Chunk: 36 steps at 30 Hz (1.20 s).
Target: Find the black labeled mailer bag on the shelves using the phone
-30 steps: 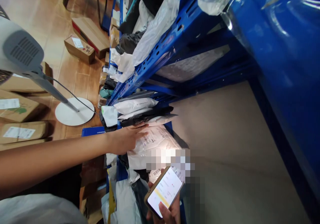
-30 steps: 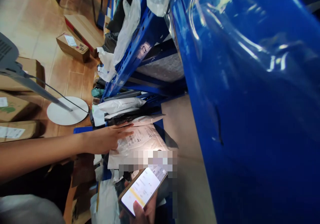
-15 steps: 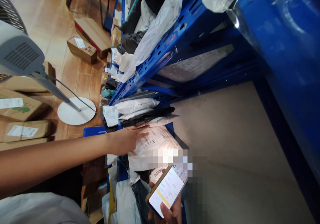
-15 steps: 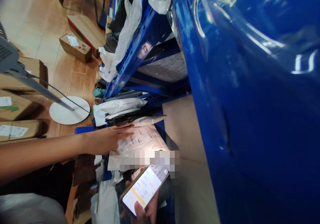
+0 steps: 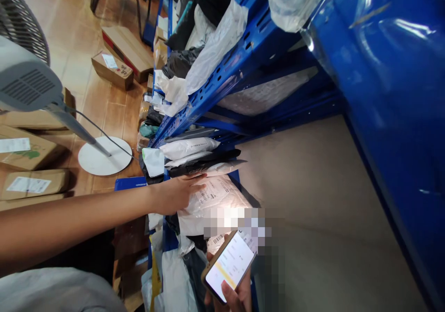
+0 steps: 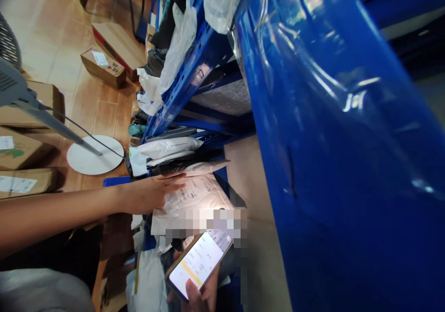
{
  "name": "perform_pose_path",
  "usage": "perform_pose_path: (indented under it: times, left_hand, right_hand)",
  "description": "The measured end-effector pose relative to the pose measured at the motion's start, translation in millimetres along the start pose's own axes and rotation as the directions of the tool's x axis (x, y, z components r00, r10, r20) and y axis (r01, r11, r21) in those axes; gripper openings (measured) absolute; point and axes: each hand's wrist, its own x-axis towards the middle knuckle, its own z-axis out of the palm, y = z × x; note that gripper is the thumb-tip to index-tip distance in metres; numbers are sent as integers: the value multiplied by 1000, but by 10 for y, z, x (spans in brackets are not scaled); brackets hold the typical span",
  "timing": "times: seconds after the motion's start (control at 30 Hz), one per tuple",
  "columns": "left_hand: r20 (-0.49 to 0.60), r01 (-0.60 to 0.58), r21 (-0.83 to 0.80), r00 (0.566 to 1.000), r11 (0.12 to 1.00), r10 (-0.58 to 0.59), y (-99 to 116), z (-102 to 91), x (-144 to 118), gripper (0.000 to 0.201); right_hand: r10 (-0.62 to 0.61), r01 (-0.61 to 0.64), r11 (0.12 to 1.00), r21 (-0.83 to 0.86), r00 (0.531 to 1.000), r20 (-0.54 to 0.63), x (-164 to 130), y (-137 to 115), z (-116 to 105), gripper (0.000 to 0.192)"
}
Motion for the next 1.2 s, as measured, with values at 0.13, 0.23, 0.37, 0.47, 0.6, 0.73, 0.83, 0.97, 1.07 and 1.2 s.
perform_pose_path:
  times: [0.13,0.23,0.37,0.47,0.6,0.73,0.83,0.97,1.07,1.2]
  left_hand:
    - [47,1,10,999,1000,-2,8,-31,4,5]
    - [43,-8,8,999,1000,8,1,-17,0,5]
    - [-20,-22,-19,1000,1000,22,-12,32,-8,4]
    - [-1,-22,-15,1000,1000,22,-17,42,-11,5]
    - [5,-17,8,1000,1000,17,-20,40,-15,4]
    - [-50,-33,-4,998,999,33,-26,60,-20,2]
    - [-3,-26,-22,1000,999,26,-30,56,-15,5]
    - [76,0,-74,997,997,6,-20,-22,7,2]
    - [108,-5,-100,994,995,16,-3,-97,28,7]
    - [157,-1,-87,987,996,15,-3,-104,45,5]
  right_hand:
    - [-11,11,1000,-8,1000,-2,-20,8,-16,115]
    - [-27,27,999,-24,1000,14,-29,12,-35,107]
    - [-44,47,998,-33,996,80,-51,-12,-15,99]
    - [-49,51,998,-29,996,78,-73,-28,22,102]
    - [-20,20,1000,7,1000,21,-109,-23,65,107]
    - [-10,10,999,41,1000,-7,-168,-38,128,112]
    - [-45,45,999,25,999,7,-238,-82,211,110]
    - [-86,86,996,22,995,47,-374,-136,318,106]
    - [-101,97,991,89,994,43,-503,-149,360,107]
    - [-128,119,977,174,991,40,-685,-129,351,104]
